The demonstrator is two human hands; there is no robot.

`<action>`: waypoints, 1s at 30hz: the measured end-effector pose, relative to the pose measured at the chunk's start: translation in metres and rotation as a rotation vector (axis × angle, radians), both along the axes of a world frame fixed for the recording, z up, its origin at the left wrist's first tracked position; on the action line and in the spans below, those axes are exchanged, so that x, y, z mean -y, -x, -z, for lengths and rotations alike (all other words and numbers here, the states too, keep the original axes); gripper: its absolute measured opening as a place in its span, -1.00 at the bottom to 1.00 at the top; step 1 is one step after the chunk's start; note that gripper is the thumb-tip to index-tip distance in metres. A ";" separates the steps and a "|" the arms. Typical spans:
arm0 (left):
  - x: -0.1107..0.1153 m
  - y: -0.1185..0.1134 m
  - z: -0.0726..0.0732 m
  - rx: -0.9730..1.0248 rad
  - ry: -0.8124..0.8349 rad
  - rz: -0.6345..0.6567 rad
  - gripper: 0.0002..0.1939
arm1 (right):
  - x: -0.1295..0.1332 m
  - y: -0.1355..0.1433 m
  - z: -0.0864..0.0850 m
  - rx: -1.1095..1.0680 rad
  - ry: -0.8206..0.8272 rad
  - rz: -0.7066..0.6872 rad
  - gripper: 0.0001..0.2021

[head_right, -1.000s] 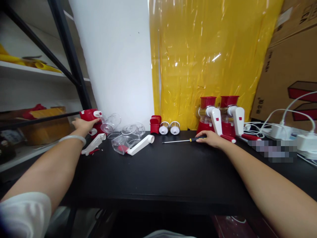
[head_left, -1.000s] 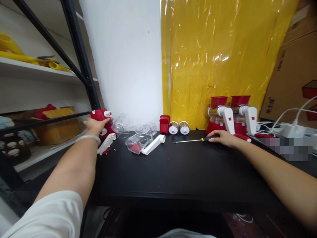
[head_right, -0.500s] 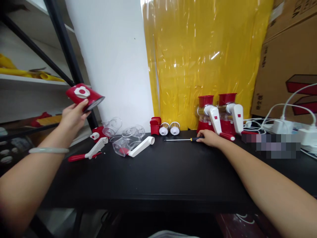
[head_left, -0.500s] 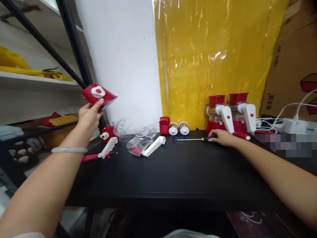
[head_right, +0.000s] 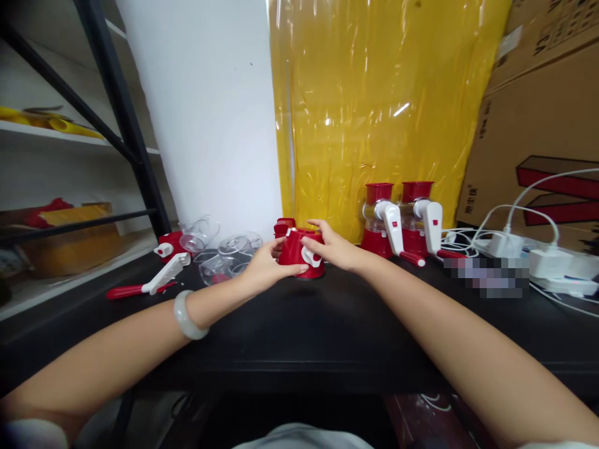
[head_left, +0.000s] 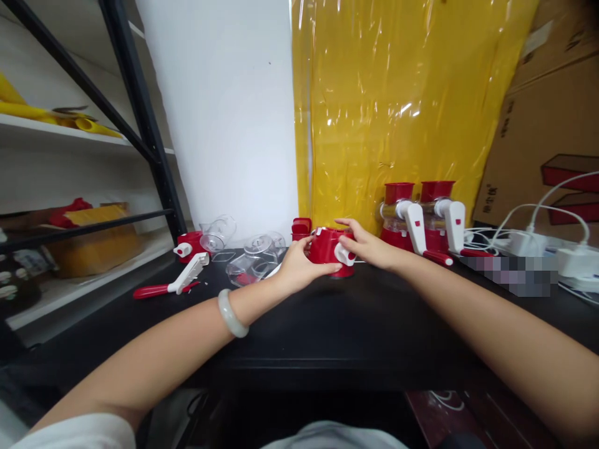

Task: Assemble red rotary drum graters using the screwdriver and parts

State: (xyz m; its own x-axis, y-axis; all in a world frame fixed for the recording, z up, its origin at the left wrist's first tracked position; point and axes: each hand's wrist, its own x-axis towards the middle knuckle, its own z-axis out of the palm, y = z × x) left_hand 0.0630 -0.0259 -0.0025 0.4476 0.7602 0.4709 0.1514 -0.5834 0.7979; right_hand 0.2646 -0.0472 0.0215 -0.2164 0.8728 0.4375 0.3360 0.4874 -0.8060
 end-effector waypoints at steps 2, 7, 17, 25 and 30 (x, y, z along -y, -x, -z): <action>-0.007 -0.004 0.015 -0.003 -0.038 -0.024 -0.09 | -0.002 0.002 0.003 0.038 0.029 -0.006 -0.19; -0.014 0.001 0.034 -0.017 -0.016 -0.176 0.28 | -0.003 0.004 0.015 0.042 0.053 -0.083 -0.08; 0.007 0.007 0.026 -0.103 0.004 -0.137 0.24 | 0.008 0.012 0.026 0.156 0.009 -0.114 -0.05; -0.013 0.068 -0.060 -0.453 -0.407 -0.302 -0.21 | 0.003 0.004 0.031 0.074 0.092 -0.165 -0.04; -0.040 0.109 -0.077 -0.657 -0.193 -0.502 0.14 | -0.001 0.003 0.033 0.113 0.087 -0.115 -0.06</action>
State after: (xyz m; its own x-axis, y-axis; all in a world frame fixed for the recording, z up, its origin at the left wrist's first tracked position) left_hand -0.0461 0.0138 0.0741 0.3067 0.8749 0.3748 0.8268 -0.4400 0.3504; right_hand 0.2611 -0.0459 -0.0112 -0.3607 0.8728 0.3289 0.3727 0.4581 -0.8070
